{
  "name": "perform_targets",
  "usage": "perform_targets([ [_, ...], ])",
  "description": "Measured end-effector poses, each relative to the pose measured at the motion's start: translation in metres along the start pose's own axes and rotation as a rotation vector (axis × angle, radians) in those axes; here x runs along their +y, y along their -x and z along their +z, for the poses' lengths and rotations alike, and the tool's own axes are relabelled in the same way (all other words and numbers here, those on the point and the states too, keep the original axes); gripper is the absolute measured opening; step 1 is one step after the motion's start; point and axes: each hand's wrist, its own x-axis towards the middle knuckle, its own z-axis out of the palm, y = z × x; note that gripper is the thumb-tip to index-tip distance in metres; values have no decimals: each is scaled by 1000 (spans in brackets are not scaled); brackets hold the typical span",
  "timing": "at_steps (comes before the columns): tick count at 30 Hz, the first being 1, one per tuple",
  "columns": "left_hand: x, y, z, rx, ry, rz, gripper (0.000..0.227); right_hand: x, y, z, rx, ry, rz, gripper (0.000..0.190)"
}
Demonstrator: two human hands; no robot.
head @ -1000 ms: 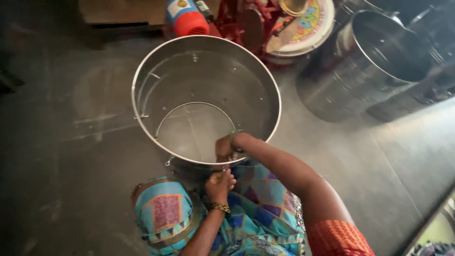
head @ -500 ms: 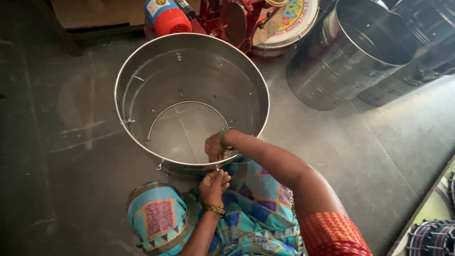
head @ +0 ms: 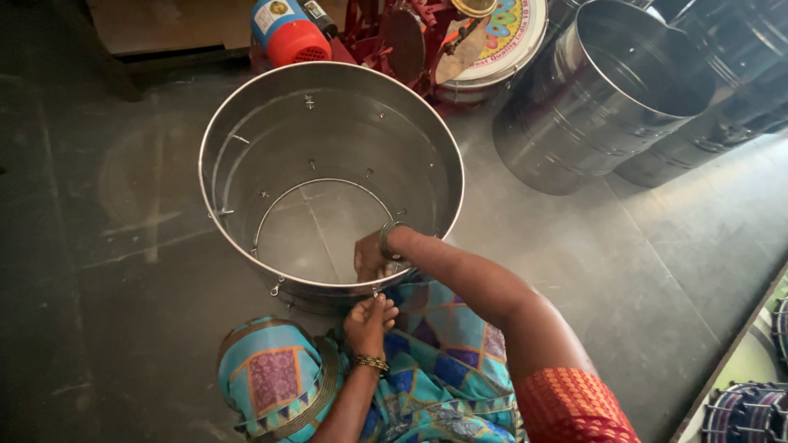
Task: The person sits on the floor and assembles a large cylindrical metal container by hand. They pick up small metal fasteners and washers from a pile on the floor and insert them into pre-drilled holes along the container's rim, securing the components together.
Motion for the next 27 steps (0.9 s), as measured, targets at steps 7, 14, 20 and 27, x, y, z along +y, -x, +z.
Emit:
perform_targets([
  [7, -3, -3, -2, -11, 1, 12, 23, -7, 13, 0, 36, 12, 19, 22],
  [14, 0, -2, -2, -6, -9, 14, 23, 5, -10, 2, -8, 98, -151, 12],
  [20, 4, 1, -2, -15, -22, 33, 24, -9, 17, 3, 5, -30, 114, 29],
  [27, 6, 0, 0, 4, -5, 16, 23, -10, 12, -6, 41, 179, 135, 37],
])
